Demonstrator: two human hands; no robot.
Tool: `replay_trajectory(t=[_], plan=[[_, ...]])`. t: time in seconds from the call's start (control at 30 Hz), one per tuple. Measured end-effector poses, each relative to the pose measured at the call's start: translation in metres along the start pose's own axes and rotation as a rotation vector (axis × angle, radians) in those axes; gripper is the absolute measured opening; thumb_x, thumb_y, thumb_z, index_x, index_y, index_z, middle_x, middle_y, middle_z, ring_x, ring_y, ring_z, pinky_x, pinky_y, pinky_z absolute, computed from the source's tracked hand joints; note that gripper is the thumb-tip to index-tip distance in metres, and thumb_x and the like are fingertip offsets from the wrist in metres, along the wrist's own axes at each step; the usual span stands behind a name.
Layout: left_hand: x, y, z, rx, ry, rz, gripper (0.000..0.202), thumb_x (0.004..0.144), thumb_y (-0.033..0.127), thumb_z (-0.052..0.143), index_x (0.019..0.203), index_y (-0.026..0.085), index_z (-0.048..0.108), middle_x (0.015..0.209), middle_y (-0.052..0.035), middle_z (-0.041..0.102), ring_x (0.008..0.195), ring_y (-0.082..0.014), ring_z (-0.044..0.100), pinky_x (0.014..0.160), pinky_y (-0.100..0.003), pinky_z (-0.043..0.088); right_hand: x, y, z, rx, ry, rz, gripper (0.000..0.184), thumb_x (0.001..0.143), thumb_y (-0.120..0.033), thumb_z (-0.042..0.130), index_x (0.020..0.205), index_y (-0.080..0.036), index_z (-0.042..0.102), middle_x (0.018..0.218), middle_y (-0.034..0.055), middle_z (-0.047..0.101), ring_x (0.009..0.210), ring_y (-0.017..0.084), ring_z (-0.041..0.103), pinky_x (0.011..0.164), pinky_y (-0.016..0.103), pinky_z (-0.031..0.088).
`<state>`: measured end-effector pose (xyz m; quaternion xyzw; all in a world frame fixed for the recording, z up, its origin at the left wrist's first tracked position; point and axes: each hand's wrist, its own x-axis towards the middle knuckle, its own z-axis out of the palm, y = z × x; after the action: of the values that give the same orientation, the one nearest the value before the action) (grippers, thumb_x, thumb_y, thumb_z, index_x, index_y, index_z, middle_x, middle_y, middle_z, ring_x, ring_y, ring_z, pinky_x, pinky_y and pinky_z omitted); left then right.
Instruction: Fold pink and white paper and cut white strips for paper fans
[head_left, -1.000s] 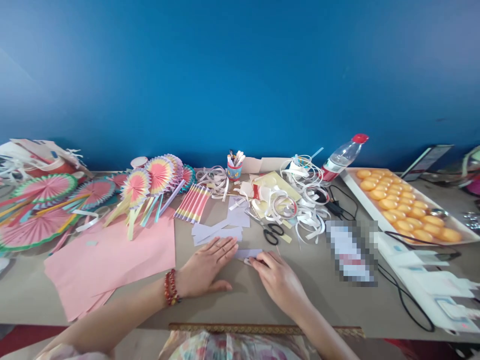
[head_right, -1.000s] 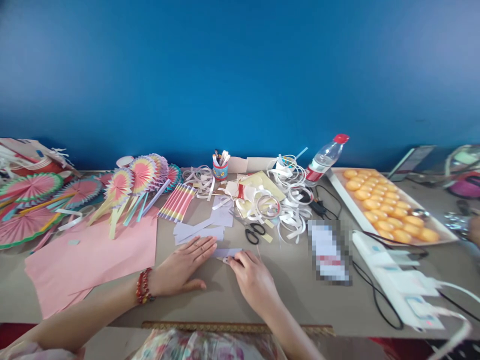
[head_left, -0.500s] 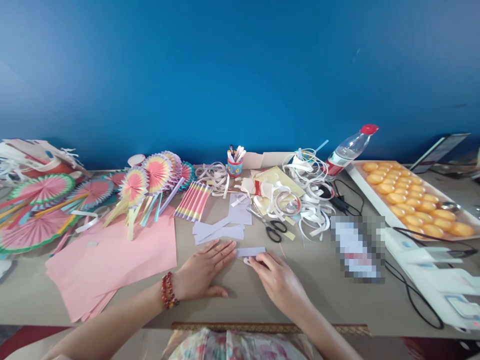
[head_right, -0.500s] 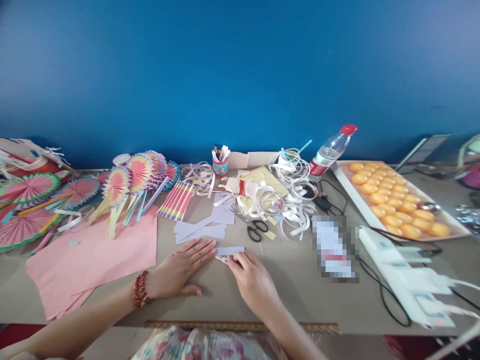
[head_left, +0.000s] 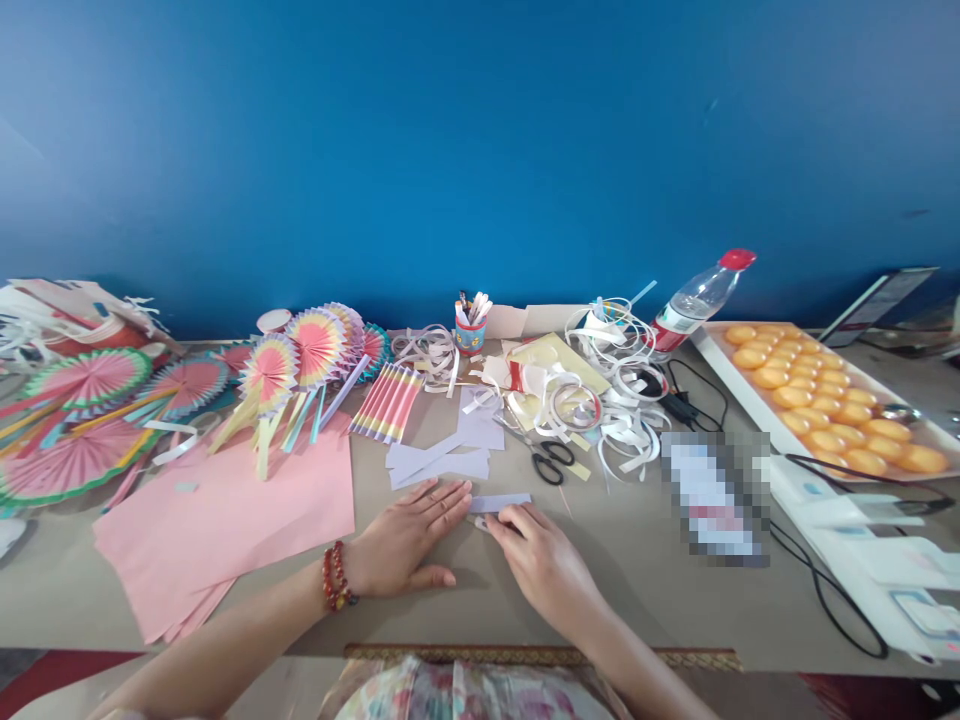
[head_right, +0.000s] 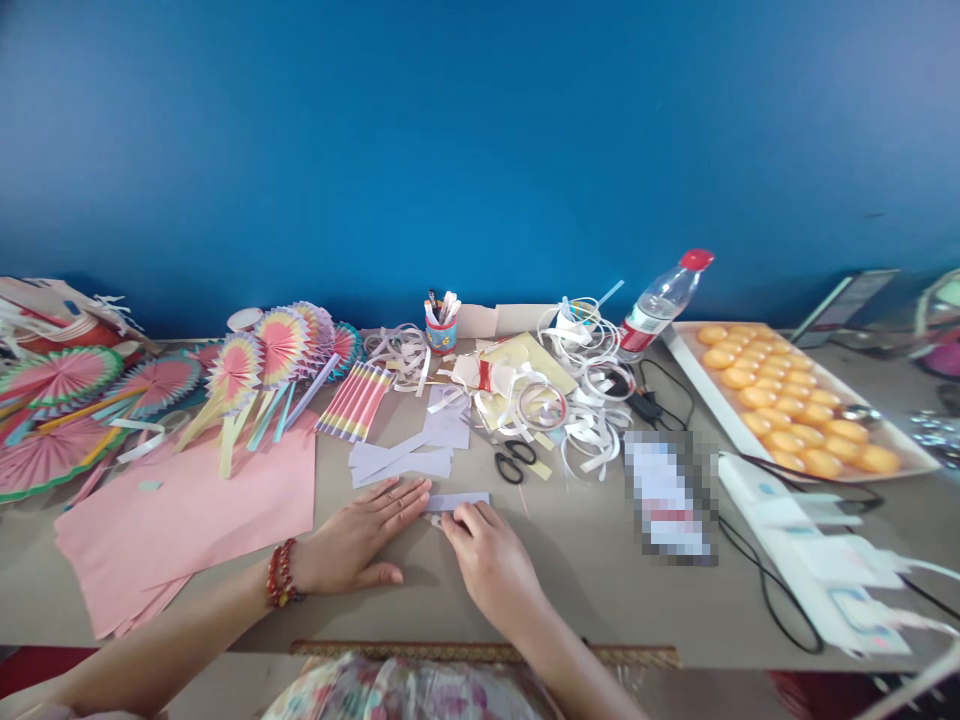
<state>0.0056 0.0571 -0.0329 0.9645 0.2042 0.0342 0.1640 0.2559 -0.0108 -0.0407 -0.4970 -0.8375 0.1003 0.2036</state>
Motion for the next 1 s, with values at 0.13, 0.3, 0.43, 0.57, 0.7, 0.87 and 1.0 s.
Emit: replay_trajectory(t=[0.13, 0.3, 0.43, 0.57, 0.7, 0.87, 1.0], plan=[[-0.01, -0.006, -0.015, -0.073, 0.022, -0.026, 0.068, 0.102, 0.05, 0.021, 0.155, 0.018, -0.008, 0.162, -0.0096, 0.009, 0.148, -0.025, 0.013, 0.121, -0.044, 0.015, 0.001, -0.001, -0.002, 0.025, -0.008, 0.022, 0.03, 0.093, -0.006, 0.045, 0.11, -0.019, 0.066, 0.092, 0.0078, 0.061, 0.088, 0.02, 0.057, 0.076, 0.03, 0.05], [-0.018, -0.011, -0.017, -0.078, -0.07, 0.041, 0.073, 0.101, 0.055, 0.023, 0.155, 0.018, -0.01, 0.161, -0.0091, 0.015, 0.148, -0.0239, 0.015, 0.122, -0.041, 0.015, 0.001, -0.002, -0.002, 0.008, -0.028, 0.03, 0.029, 0.097, -0.011, 0.04, 0.108, -0.018, 0.067, 0.09, 0.0076, 0.06, 0.083, 0.02, 0.056, 0.072, 0.031, 0.049], [-0.019, -0.013, -0.007, -0.041, -0.078, 0.058, 0.08, 0.098, 0.061, 0.026, 0.154, 0.018, -0.01, 0.161, -0.0107, 0.013, 0.148, -0.0262, 0.014, 0.122, -0.045, 0.013, 0.001, -0.001, -0.001, -0.004, -0.014, 0.009, 0.03, 0.096, -0.01, 0.041, 0.11, -0.018, 0.066, 0.09, 0.0073, 0.061, 0.084, 0.02, 0.056, 0.074, 0.031, 0.049], [-0.018, -0.013, -0.007, -0.04, -0.055, 0.09, 0.082, 0.097, 0.061, 0.03, 0.155, 0.018, -0.01, 0.161, -0.0112, 0.014, 0.148, -0.027, 0.015, 0.121, -0.045, 0.016, 0.001, -0.001, 0.002, -0.025, 0.008, -0.008, 0.03, 0.094, -0.009, 0.045, 0.113, -0.019, 0.065, 0.091, 0.0069, 0.062, 0.084, 0.019, 0.057, 0.075, 0.031, 0.049], [-0.018, -0.012, -0.011, -0.046, -0.069, 0.065, 0.083, 0.097, 0.062, 0.03, 0.154, 0.017, -0.01, 0.16, -0.011, 0.016, 0.147, -0.0265, 0.017, 0.122, -0.043, 0.015, 0.003, -0.005, 0.002, -0.034, -0.006, -0.003, 0.026, 0.092, -0.009, 0.05, 0.112, -0.018, 0.065, 0.092, 0.0067, 0.062, 0.086, 0.02, 0.057, 0.076, 0.031, 0.048], [-0.018, -0.013, -0.012, -0.064, -0.074, 0.073, 0.081, 0.098, 0.061, 0.027, 0.154, 0.017, -0.011, 0.16, -0.0104, 0.016, 0.147, -0.0265, 0.018, 0.122, -0.043, 0.015, 0.006, -0.008, 0.004, -0.025, 0.001, -0.006, 0.025, 0.093, -0.009, 0.049, 0.11, -0.019, 0.065, 0.092, 0.0068, 0.062, 0.085, 0.02, 0.057, 0.075, 0.03, 0.047], [-0.017, -0.012, -0.011, -0.064, -0.071, 0.078, 0.081, 0.097, 0.062, 0.025, 0.154, 0.017, -0.012, 0.16, -0.0116, 0.016, 0.147, -0.0273, 0.017, 0.122, -0.045, 0.016, 0.01, -0.009, 0.007, -0.028, -0.025, -0.022, 0.026, 0.092, -0.008, 0.049, 0.11, -0.018, 0.064, 0.093, 0.0068, 0.063, 0.087, 0.02, 0.057, 0.077, 0.032, 0.048]])
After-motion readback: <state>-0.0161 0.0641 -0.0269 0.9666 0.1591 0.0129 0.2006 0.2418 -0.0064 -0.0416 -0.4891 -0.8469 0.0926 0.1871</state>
